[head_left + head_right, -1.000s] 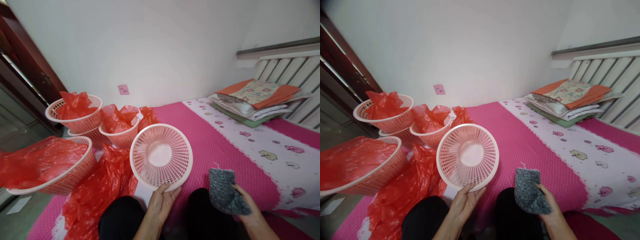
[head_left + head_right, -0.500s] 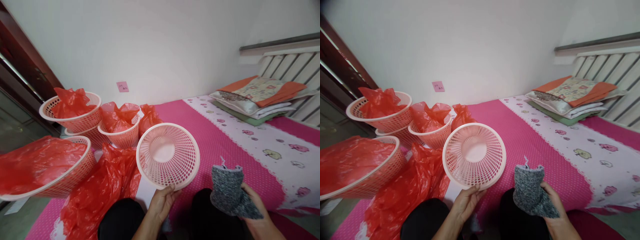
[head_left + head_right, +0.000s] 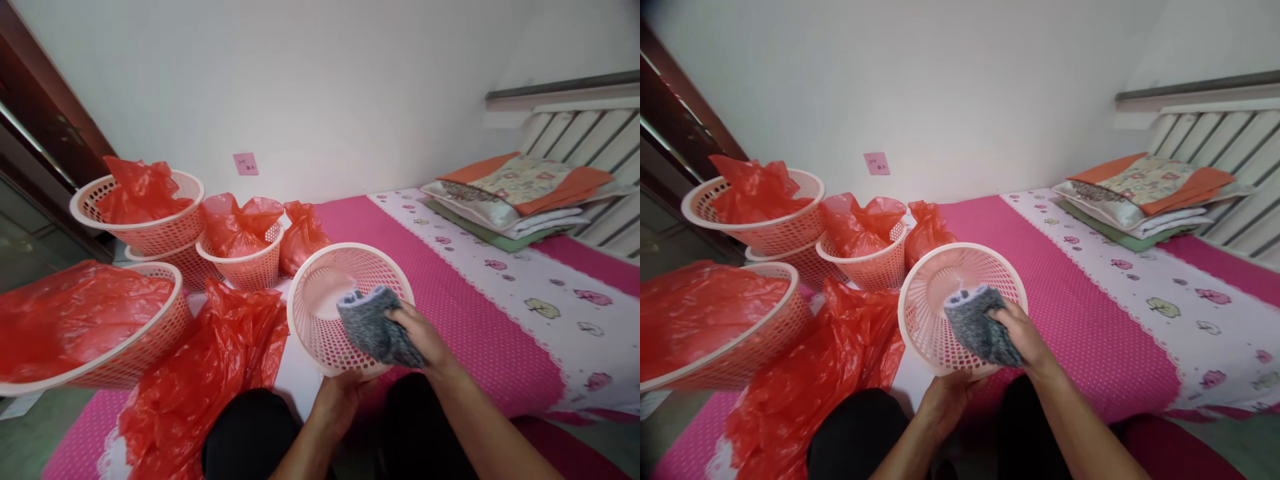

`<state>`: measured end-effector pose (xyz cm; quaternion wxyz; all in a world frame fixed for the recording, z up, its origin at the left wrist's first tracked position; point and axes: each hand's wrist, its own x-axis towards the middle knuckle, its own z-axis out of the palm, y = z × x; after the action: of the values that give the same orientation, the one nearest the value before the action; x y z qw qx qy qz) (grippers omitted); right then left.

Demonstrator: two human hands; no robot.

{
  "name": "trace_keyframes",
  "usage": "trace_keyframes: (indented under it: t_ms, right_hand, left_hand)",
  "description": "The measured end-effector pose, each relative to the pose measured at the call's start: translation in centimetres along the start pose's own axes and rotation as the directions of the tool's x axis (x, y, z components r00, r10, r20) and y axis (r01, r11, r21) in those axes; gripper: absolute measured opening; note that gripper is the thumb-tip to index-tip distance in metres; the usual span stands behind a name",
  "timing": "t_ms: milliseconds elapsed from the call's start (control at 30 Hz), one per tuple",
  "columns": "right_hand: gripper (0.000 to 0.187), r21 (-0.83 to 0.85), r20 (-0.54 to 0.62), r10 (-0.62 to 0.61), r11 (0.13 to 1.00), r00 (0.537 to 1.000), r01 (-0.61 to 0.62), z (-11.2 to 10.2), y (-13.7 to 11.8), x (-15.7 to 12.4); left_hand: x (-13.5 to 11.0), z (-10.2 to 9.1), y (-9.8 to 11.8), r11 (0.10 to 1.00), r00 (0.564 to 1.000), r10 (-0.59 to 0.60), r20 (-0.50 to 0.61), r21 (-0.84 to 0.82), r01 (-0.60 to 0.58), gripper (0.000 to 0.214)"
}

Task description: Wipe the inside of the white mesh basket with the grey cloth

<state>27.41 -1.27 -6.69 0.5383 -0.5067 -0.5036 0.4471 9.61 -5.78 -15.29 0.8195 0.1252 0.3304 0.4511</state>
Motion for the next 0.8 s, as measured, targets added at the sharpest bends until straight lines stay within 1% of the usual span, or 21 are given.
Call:
trace_keyframes:
  t_ms: [67, 100, 133, 167, 200, 267, 300, 400, 500, 600, 667, 733, 800]
  right_hand:
    - [0.027, -0.173, 0.093, -0.137, 0.973, 0.986, 0.151, 2.1, -0.5, 2.1]
    - [0.024, -0.271, 0.139, -0.190, 0.937, 0.972, 0.222, 3.0, -0.4, 3.0]
    - [0.023, -0.360, 0.195, -0.213, 0.892, 0.957, 0.272, 3.9, 0.0, 3.8]
    - [0.026, -0.433, 0.260, -0.203, 0.849, 0.944, 0.302, 4.5, 0.5, 4.4]
    - [0.030, -0.490, 0.333, -0.160, 0.813, 0.929, 0.315, 5.0, 1.2, 4.8]
    - [0.038, -0.591, 0.439, -0.019, 0.747, 0.898, 0.304, 5.4, 2.5, 5.2]
    - [0.040, -0.640, 0.462, 0.053, 0.711, 0.885, 0.292, 5.4, 3.0, 5.1]
    - [0.032, -0.787, 0.434, 0.211, 0.563, 0.876, 0.254, 4.7, 3.6, 4.7]
    - [0.026, -0.866, 0.372, 0.285, 0.450, 0.883, 0.219, 4.0, 3.5, 4.3]
    - [0.028, -0.902, 0.330, 0.296, 0.377, 0.896, 0.208, 4.0, 3.2, 4.6]
    - [0.031, -0.915, 0.327, 0.295, 0.335, 0.898, 0.223, 4.5, 3.2, 5.1]
    - [0.036, -0.918, 0.343, 0.294, 0.307, 0.892, 0.252, 5.3, 3.2, 5.6]
    - [0.038, -0.913, 0.372, 0.311, 0.293, 0.875, 0.284, 6.1, 3.2, 6.1]
  left_hand:
    - [-0.1, 0.1, 0.1, 0.999, 0.999, 0.012, -0.030, -0.033, -0.013, 0.032]
    - [-0.1, 0.1, 0.1, 0.999, 0.999, 0.013, -0.051, -0.047, -0.016, 0.032]
    - [-0.2, 0.2, 0.1, 0.998, 0.998, 0.013, -0.068, -0.058, -0.016, 0.032]
    - [-0.2, 0.2, 0.1, 0.998, 0.997, 0.012, -0.075, -0.064, -0.016, 0.032]
    - [-0.2, 0.2, 0.0, 0.998, 0.997, 0.010, -0.076, -0.067, -0.015, 0.033]
    - [-0.3, 0.2, 0.0, 0.997, 0.998, 0.002, -0.063, -0.073, -0.006, 0.033]
    - [-0.3, 0.2, 0.0, 0.997, 0.998, -0.002, -0.055, -0.076, -0.002, 0.034]
    - [-0.2, 0.1, 0.0, 0.997, 0.999, -0.018, -0.045, -0.074, 0.015, 0.036]
    - [0.0, -0.1, -0.1, 0.998, 0.999, -0.025, -0.025, -0.056, 0.024, 0.035]
    - [0.3, -0.3, -0.3, 0.998, 1.000, -0.027, -0.008, -0.050, 0.027, 0.033]
    - [0.5, -0.2, -0.4, 0.998, 0.999, -0.025, -0.022, -0.057, 0.024, 0.034]
    - [0.5, -0.2, -0.4, 0.998, 0.999, -0.021, -0.044, -0.065, 0.018, 0.032]
    - [0.5, -0.1, -0.4, 0.997, 0.998, -0.020, -0.059, -0.071, 0.016, 0.030]
